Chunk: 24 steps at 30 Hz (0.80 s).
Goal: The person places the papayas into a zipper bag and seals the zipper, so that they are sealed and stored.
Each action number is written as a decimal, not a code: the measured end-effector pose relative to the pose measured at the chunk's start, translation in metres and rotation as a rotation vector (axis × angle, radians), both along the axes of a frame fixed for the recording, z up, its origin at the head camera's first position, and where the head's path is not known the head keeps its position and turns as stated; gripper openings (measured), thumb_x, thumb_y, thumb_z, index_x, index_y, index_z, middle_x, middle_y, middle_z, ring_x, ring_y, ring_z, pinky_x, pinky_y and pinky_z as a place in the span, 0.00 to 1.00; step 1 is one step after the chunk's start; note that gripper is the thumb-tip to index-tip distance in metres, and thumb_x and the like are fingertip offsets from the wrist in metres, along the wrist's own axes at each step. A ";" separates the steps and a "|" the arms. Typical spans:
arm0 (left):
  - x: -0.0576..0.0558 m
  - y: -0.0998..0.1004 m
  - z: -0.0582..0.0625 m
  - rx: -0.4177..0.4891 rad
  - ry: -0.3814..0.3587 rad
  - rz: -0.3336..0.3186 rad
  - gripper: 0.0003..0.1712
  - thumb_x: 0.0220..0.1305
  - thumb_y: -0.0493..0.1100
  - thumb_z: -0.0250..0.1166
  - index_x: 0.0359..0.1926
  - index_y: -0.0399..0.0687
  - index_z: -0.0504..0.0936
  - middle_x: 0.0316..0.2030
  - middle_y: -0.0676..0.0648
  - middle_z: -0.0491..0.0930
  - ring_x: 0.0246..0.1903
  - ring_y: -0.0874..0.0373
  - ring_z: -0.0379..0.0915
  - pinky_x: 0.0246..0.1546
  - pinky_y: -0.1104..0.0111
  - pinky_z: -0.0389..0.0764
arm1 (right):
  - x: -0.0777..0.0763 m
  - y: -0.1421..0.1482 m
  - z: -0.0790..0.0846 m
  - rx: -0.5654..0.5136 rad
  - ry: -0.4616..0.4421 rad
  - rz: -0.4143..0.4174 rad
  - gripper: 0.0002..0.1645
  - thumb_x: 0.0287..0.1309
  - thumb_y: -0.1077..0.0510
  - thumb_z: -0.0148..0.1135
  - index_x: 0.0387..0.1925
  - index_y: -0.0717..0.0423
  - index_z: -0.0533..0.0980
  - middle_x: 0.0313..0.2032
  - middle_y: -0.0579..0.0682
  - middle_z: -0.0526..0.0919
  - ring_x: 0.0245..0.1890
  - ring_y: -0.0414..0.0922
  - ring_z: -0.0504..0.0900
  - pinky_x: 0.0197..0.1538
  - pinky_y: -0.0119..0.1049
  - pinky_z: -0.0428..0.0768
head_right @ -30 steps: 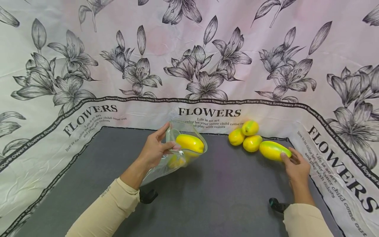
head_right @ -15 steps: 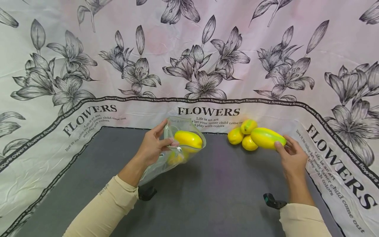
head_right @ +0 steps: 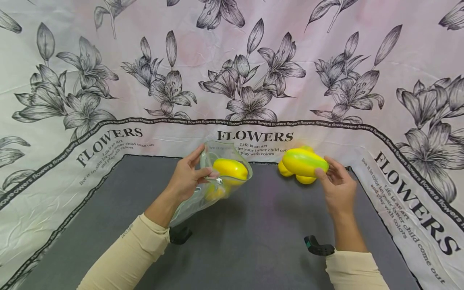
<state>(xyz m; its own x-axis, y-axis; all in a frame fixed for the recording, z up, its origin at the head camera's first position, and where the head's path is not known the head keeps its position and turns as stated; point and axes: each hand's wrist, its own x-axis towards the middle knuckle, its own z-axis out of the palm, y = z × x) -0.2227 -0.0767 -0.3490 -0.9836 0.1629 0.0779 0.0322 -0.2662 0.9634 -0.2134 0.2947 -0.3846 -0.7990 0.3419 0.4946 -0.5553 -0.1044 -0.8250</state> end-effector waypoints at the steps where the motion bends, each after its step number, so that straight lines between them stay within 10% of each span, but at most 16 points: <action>1: 0.000 0.000 0.000 0.002 0.000 -0.002 0.46 0.61 0.23 0.61 0.74 0.56 0.56 0.72 0.56 0.51 0.31 0.52 0.84 0.35 0.62 0.85 | 0.000 -0.003 0.001 -0.002 0.030 0.019 0.23 0.56 0.77 0.61 0.55 0.72 0.75 0.46 0.57 0.79 0.44 0.46 0.79 0.44 0.26 0.81; 24: 0.002 0.008 0.003 0.009 -0.008 -0.016 0.46 0.62 0.22 0.59 0.74 0.56 0.56 0.72 0.56 0.51 0.31 0.51 0.83 0.37 0.61 0.85 | 0.004 -0.059 0.003 0.179 0.183 0.225 0.25 0.58 0.76 0.60 0.58 0.78 0.68 0.53 0.61 0.75 0.52 0.48 0.77 0.49 0.30 0.80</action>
<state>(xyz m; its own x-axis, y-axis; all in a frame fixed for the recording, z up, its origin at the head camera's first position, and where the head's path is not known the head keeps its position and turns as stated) -0.2207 -0.0689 -0.3464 -0.9814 0.1778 0.0717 0.0203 -0.2756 0.9611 -0.2092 0.2356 -0.3815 -0.7368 0.0618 0.6733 -0.6756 -0.1037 -0.7299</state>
